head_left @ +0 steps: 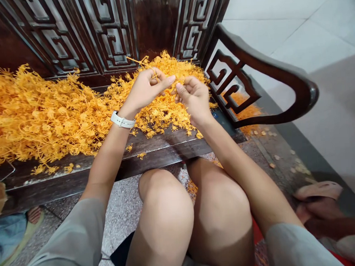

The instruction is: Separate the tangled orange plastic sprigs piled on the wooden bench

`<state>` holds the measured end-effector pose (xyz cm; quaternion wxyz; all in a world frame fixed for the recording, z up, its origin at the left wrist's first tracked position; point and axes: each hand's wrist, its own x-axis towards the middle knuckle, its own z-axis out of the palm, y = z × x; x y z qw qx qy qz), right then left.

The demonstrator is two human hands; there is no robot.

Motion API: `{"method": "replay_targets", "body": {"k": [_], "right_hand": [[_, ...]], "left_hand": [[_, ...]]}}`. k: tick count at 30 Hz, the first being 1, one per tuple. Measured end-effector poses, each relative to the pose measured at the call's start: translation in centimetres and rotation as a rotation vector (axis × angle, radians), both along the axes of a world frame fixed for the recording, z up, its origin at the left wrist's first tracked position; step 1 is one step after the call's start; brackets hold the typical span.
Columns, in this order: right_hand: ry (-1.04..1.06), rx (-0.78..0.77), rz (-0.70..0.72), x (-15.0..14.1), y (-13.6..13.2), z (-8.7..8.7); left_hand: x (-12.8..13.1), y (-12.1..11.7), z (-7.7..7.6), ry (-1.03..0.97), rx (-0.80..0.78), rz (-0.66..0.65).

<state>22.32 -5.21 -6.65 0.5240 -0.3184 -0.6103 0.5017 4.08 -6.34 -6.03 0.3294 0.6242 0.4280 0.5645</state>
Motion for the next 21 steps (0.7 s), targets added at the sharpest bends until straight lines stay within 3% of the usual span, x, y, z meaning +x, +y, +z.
{"method": "replay_targets", "body": {"k": [7, 12, 16, 19, 21], "right_hand": [[-0.090, 0.089, 0.035, 0.1, 0.1, -0.5], [-0.101, 0.087, 0.064, -0.3, 0.7, -1.1], [-0.136, 0.109, 0.109, -0.8, -1.4, 1.1], [-0.209, 0.172, 0.370, -0.6, -4.9, 4.9], [-0.291, 0.185, 0.737, -0.1, -6.9, 7.5]], "left_hand": [[0.4, -0.1, -0.2, -0.096, -0.093, -0.163], [0.9, 0.1, -0.6, -0.238, -0.129, -0.146], [1.0, 1.4, -1.2, -0.333, -0.252, -0.113], [-1.6, 2.8, -1.3, -0.394, -0.312, 0.116], [-4.4, 3.3, -1.2, -0.420, -0.235, 0.245]]}}
